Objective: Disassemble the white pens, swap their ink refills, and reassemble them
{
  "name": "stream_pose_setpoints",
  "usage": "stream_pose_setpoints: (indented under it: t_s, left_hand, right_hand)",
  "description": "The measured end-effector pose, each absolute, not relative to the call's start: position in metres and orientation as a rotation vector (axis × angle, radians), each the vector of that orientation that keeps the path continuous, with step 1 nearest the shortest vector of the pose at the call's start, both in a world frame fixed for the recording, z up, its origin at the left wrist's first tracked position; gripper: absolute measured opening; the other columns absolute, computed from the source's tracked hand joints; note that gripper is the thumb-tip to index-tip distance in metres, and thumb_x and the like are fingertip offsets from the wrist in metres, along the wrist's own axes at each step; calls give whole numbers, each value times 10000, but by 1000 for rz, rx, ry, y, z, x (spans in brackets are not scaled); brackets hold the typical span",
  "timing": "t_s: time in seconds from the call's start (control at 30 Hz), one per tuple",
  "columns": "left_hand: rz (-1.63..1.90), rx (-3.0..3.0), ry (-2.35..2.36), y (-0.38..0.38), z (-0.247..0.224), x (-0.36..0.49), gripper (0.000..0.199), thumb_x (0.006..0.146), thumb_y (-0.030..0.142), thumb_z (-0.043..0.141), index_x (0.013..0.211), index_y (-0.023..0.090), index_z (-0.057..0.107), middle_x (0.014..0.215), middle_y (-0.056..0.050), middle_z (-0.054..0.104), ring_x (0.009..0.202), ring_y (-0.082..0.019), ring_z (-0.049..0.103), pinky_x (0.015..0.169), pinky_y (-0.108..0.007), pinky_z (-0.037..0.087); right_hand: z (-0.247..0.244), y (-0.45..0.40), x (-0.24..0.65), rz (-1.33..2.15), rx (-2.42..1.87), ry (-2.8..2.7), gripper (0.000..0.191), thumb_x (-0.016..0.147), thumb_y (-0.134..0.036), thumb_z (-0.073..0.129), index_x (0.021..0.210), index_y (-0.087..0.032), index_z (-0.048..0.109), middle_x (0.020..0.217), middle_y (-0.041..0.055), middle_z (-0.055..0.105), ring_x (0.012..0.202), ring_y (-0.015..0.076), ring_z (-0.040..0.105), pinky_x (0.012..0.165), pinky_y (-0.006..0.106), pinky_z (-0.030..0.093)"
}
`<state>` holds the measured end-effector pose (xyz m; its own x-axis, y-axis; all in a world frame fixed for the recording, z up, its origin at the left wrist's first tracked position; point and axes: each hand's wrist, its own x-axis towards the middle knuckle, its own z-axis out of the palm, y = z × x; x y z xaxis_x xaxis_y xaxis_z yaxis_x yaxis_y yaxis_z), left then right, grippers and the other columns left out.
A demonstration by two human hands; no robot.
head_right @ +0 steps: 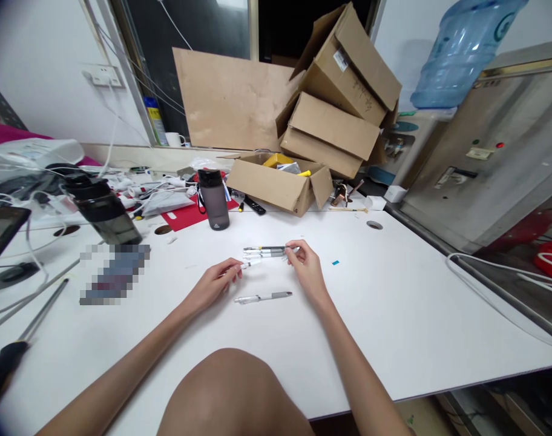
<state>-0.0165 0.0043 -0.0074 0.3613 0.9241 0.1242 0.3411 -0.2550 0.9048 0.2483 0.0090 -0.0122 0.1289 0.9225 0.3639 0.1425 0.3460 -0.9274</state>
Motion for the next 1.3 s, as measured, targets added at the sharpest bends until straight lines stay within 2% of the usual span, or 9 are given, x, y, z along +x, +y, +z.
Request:
stream_pose_setpoints:
  t_s: [0.23, 0.47, 0.9, 1.1, 1.3]
  left_hand:
    - [896, 1781, 1082, 4, -8, -17, 344, 975, 491, 494, 1003, 201, 677, 904, -48, 671, 768, -188, 567, 598, -250, 419]
    - [902, 1750, 1077, 5, -11, -18, 385, 981, 530, 489, 1007, 203, 689, 889, -35, 647, 704, -160, 525, 581, -240, 403]
    - [884, 1754, 1060, 6, -11, -18, 357, 989, 514, 481, 986, 209, 666, 922, -27, 663, 727, -162, 544, 590, -238, 391]
    - [897, 1758, 1057, 4, -9, -17, 354, 985, 508, 484, 998, 209, 673, 913, -30, 668, 729, -168, 553, 605, -246, 404]
    - [885, 1758, 1048, 4, -8, -16, 376, 985, 520, 482, 1031, 204, 680, 930, -45, 662, 739, -174, 553, 623, -249, 425]
  right_hand:
    - [-7, 6, 245, 780, -1097, -1314, 294, 831, -483, 721, 964, -228, 657, 729, -9, 607, 651, 171, 571, 658, 304, 459]
    - [-7, 5, 245, 790, -1113, -1319, 280, 848, -468, 711, 974, -224, 659, 764, 4, 633, 665, 169, 564, 663, 301, 437]
    - [-7, 5, 245, 784, -1112, -1310, 319, 843, -517, 717, 955, -222, 671, 742, 4, 644, 646, 173, 563, 654, 309, 438]
    - [-2, 4, 245, 796, -1093, -1278, 389, 838, -597, 690, 788, -214, 642, 758, 19, 653, 592, 147, 532, 585, 286, 435]
    - [-1, 3, 247, 787, -1184, -1229, 536, 873, -668, 604, 615, -198, 600, 570, -7, 543, 464, 110, 393, 455, 266, 309]
